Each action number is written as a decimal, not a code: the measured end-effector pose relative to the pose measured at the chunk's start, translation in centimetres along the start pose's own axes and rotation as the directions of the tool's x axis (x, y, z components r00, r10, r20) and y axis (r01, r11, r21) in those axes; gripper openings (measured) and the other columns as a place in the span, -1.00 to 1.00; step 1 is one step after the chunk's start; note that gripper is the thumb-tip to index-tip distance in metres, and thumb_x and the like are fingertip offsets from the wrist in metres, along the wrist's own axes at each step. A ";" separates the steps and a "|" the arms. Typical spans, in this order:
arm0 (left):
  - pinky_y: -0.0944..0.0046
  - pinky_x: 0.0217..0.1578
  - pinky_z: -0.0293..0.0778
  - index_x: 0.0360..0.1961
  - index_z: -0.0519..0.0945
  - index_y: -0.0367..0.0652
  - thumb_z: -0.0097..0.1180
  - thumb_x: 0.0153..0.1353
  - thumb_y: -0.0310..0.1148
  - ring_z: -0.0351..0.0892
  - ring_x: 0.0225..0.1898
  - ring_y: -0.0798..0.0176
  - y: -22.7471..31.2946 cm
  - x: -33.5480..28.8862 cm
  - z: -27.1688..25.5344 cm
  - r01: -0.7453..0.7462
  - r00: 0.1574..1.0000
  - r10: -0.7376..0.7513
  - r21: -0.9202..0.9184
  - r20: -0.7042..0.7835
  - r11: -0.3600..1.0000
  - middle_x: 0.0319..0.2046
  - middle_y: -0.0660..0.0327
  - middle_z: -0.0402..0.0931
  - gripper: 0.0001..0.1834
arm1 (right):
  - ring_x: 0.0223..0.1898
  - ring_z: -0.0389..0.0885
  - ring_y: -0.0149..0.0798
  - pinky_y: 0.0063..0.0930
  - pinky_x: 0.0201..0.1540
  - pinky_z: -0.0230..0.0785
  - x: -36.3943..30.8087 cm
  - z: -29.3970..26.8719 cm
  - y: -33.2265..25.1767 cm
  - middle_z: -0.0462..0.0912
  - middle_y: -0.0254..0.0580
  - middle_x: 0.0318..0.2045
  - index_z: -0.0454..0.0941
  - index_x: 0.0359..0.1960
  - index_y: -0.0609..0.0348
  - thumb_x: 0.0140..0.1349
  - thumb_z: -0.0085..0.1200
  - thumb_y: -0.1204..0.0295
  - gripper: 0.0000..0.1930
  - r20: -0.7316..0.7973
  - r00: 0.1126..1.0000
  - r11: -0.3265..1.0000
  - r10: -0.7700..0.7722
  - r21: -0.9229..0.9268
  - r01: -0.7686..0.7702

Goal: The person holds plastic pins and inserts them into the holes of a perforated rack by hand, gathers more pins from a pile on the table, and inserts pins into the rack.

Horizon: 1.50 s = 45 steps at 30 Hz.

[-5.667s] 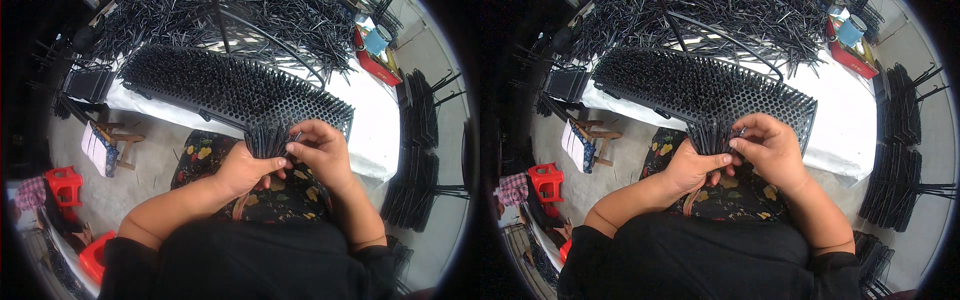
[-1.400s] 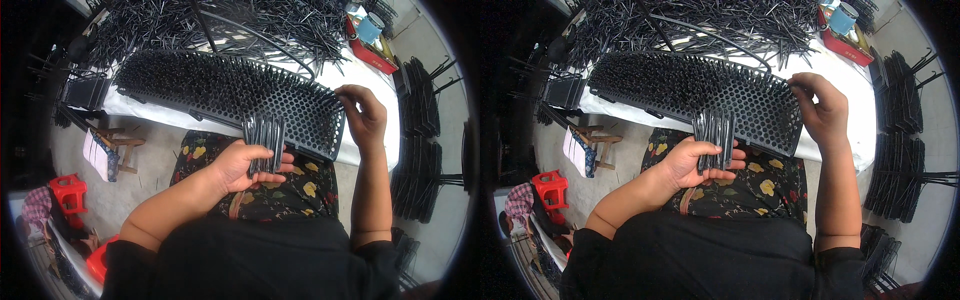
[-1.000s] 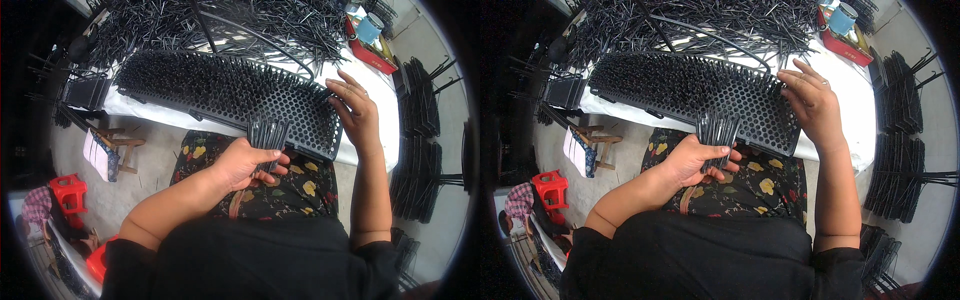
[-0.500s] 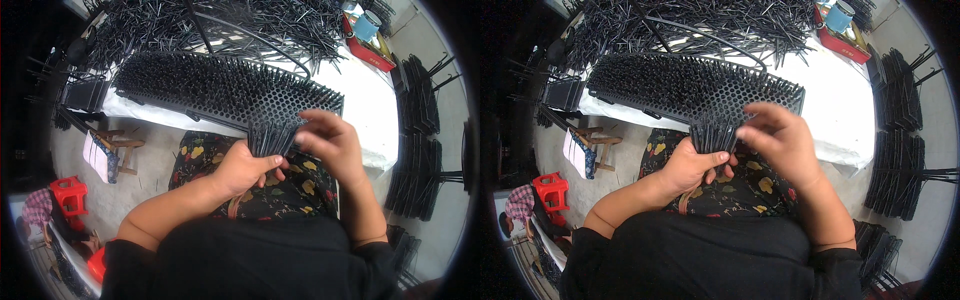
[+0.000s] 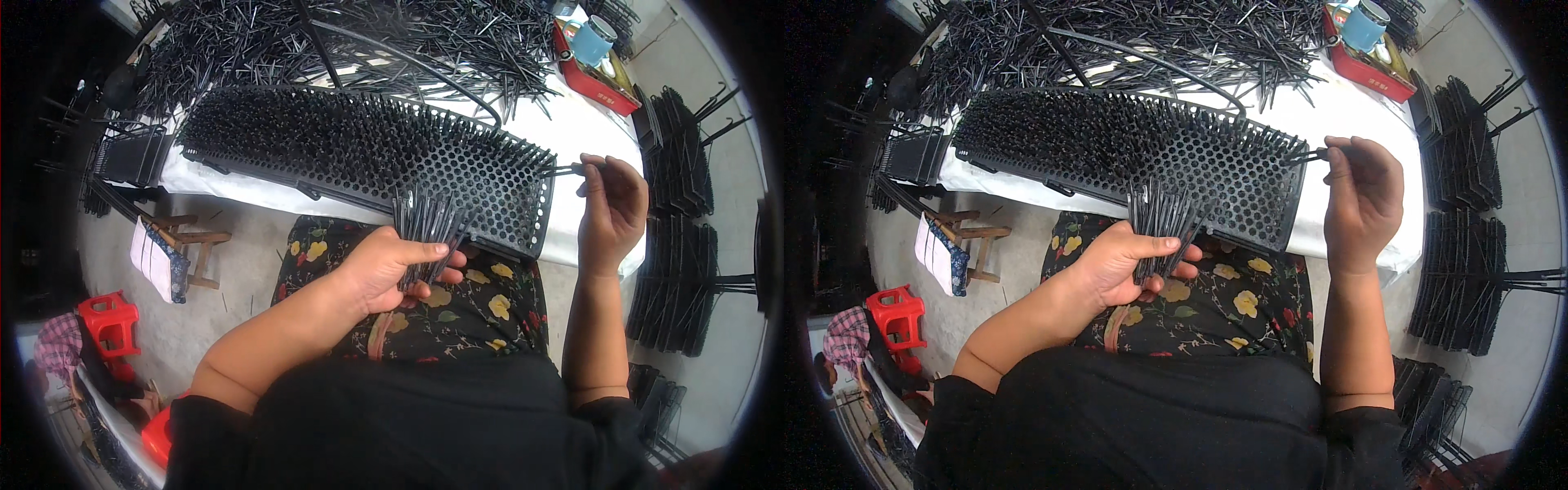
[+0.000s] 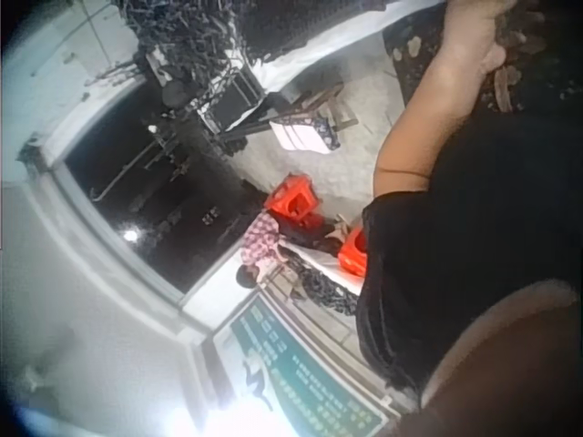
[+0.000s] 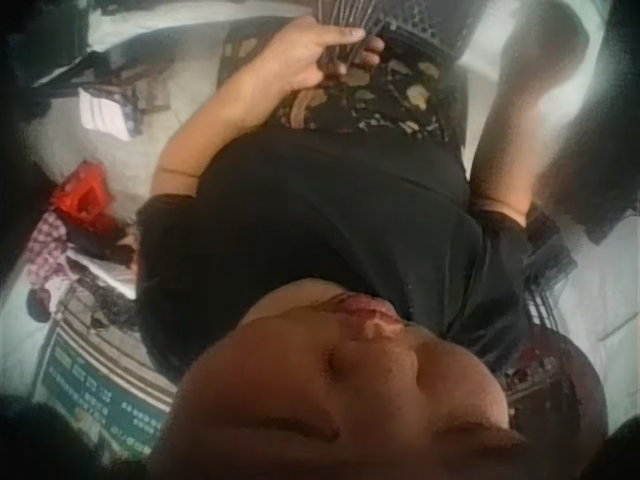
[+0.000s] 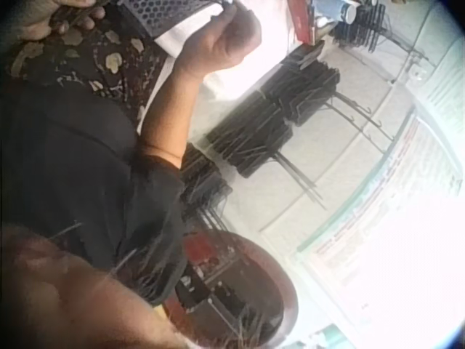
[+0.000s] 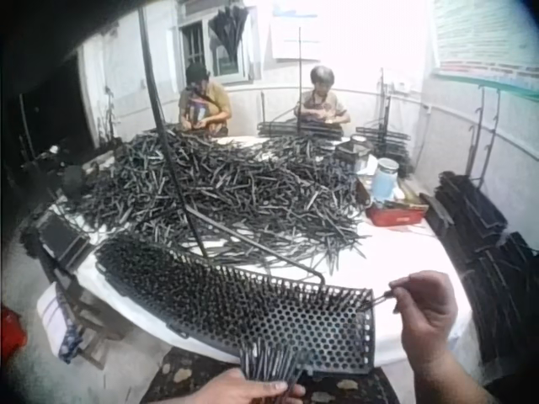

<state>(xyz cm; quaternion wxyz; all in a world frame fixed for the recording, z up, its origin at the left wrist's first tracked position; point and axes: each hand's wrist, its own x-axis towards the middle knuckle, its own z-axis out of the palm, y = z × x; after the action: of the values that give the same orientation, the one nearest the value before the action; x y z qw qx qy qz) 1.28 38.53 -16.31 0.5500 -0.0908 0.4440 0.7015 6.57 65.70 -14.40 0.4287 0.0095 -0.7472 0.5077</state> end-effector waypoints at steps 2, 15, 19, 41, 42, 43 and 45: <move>0.28 -0.54 0.58 -0.04 0.50 -0.29 0.14 0.21 -0.41 0.66 -0.19 0.03 0.1 -0.2 0.4 -0.004 1.000 0.004 -0.025 0.016 1.000 -0.12 -0.06 0.57 -0.69 | -0.24 0.63 -0.42 -0.65 -0.31 0.50 -0.1 0.2 0.2 0.66 -0.11 -0.22 0.41 -0.05 0.26 0.23 0.07 0.70 -0.73 0.033 0.999 0.999 -0.007 -0.039 0.008; -0.02 -0.29 0.66 -0.01 0.46 -0.32 0.12 0.22 -0.44 0.63 -0.15 -0.05 -0.4 0.2 0.4 0.057 0.995 -0.061 0.043 0.082 0.997 -0.16 -0.07 0.56 -0.67 | -0.40 0.61 -0.34 -0.58 -0.36 0.42 0.4 0.7 0.2 0.69 -0.16 -0.33 0.55 -0.24 0.26 0.08 0.13 0.75 -0.78 0.272 0.948 0.923 -0.167 -0.294 0.247; 0.13 -0.32 0.64 -0.04 0.48 -0.26 0.12 0.25 -0.42 0.62 -0.17 0.11 -0.4 -0.1 0.6 0.048 0.995 -0.055 0.080 0.087 0.996 -0.18 0.02 0.57 -0.73 | -0.25 0.66 -0.09 -0.36 -0.21 0.49 1.8 1.8 -0.2 0.67 -0.13 -0.35 0.60 -0.31 0.23 0.01 0.19 0.68 -0.82 0.374 0.895 0.804 -0.242 -0.439 0.401; 0.28 -0.45 0.60 -0.03 0.49 -0.28 0.10 0.27 -0.43 0.65 -0.25 0.15 -0.7 -1.5 2.6 -0.182 0.983 0.171 0.211 0.067 0.960 -0.22 0.02 0.60 -0.73 | -0.47 0.60 -0.37 -0.66 -0.50 0.35 -1.8 1.5 -4.6 0.65 -0.09 -0.42 0.48 -0.24 0.29 0.19 0.13 0.59 -0.87 0.417 0.626 0.558 0.659 0.287 -0.779; 0.26 -0.41 0.62 0.00 0.48 -0.27 0.09 0.28 -0.41 0.64 -0.22 0.16 -0.5 -1.4 2.3 -0.123 0.992 0.121 0.165 0.023 0.979 -0.16 0.02 0.59 -0.71 | -0.51 0.57 -0.39 -0.66 -0.50 0.35 -1.2 1.4 -4.5 0.65 -0.11 -0.42 0.40 -0.09 0.25 0.18 0.13 0.60 -0.73 0.304 0.722 0.665 0.622 0.281 -0.692; 0.27 -0.48 0.60 0.03 0.42 -0.32 0.13 0.25 -0.42 0.65 -0.22 0.04 -0.4 -0.9 1.9 -0.051 0.999 0.051 0.059 0.001 0.997 -0.13 -0.08 0.55 -0.64 | -0.50 0.56 -0.41 -0.65 -0.50 0.35 -0.9 1.4 -4.0 0.64 -0.13 -0.41 0.31 0.01 0.21 0.19 0.11 0.64 -0.63 0.127 0.830 0.801 0.543 0.219 -0.558; 0.22 -0.45 0.63 0.03 0.42 -0.32 0.11 0.25 -0.42 0.64 -0.18 0.02 -0.5 -0.5 1.2 -0.027 1.000 0.027 0.022 0.014 0.999 -0.11 -0.09 0.54 -0.65 | -0.42 0.57 -0.46 -0.62 -0.40 0.44 -0.6 0.3 -0.9 0.63 -0.15 -0.37 0.29 0.04 0.22 0.21 0.08 0.69 -0.62 0.035 0.986 0.987 0.160 0.015 -0.161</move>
<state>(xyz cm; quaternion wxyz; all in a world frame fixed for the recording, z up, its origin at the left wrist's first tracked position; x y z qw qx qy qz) 2.29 39.06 -15.57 0.5445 -0.0740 0.4494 0.7044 7.15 64.82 -14.15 0.3738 -0.0386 -0.7482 0.5468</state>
